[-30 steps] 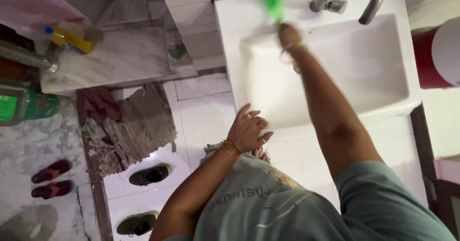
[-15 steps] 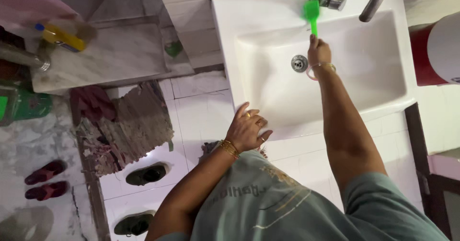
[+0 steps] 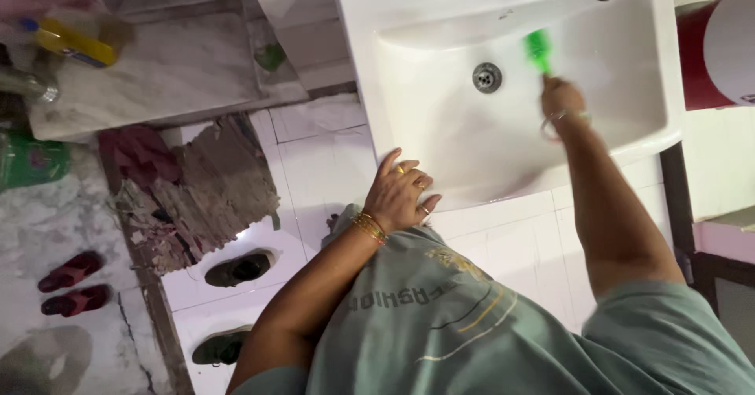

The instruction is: The person scrubs a white bathroom sink with a green brush, focusing on the basin and faucet. They rinse the sink with water from the tap and wipe the surfaces with their hands.

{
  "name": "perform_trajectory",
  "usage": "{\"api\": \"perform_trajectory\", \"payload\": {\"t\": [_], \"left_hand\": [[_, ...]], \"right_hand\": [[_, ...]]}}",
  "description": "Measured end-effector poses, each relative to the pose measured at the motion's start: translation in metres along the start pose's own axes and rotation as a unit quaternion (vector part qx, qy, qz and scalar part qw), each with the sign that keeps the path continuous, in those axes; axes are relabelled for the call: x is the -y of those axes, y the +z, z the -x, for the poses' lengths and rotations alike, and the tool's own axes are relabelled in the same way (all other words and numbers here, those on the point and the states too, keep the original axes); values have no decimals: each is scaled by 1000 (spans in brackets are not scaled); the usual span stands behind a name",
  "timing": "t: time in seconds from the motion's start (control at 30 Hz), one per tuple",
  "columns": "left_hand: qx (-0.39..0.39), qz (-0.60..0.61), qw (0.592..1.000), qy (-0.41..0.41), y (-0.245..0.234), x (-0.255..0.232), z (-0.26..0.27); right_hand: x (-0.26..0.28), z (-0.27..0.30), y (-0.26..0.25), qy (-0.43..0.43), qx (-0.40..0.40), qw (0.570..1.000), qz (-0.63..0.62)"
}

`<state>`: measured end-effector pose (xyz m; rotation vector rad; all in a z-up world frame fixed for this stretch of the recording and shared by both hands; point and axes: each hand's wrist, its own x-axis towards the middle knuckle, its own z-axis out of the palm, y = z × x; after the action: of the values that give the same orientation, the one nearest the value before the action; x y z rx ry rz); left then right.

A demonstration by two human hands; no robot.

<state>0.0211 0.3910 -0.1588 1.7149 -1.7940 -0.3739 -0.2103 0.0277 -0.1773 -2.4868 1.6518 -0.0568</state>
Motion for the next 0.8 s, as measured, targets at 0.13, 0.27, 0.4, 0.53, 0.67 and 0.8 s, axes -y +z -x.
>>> {"api": "perform_trajectory", "payload": {"t": [0.13, 0.27, 0.4, 0.53, 0.67, 0.8], "left_hand": [[3, -18, 1000, 10, 1, 2, -3], [-1, -15, 1000, 7, 7, 3, -4], [2, -29, 1000, -4, 7, -2, -2], [19, -36, 999, -35, -4, -4, -15], [33, -67, 995, -64, 3, -16, -14], [32, -108, 988, -108, 0, -27, -28]], "right_hand": [[79, 11, 17, -126, 54, 989, 59], [121, -36, -1, -357, -97, 892, 260], [21, -87, -55, -294, -76, 868, 392], [-118, -132, -76, -19, 64, 918, 391], [-109, -124, 12, -152, 125, 956, 216], [62, -68, 131, -283, 150, 946, 58]]}}
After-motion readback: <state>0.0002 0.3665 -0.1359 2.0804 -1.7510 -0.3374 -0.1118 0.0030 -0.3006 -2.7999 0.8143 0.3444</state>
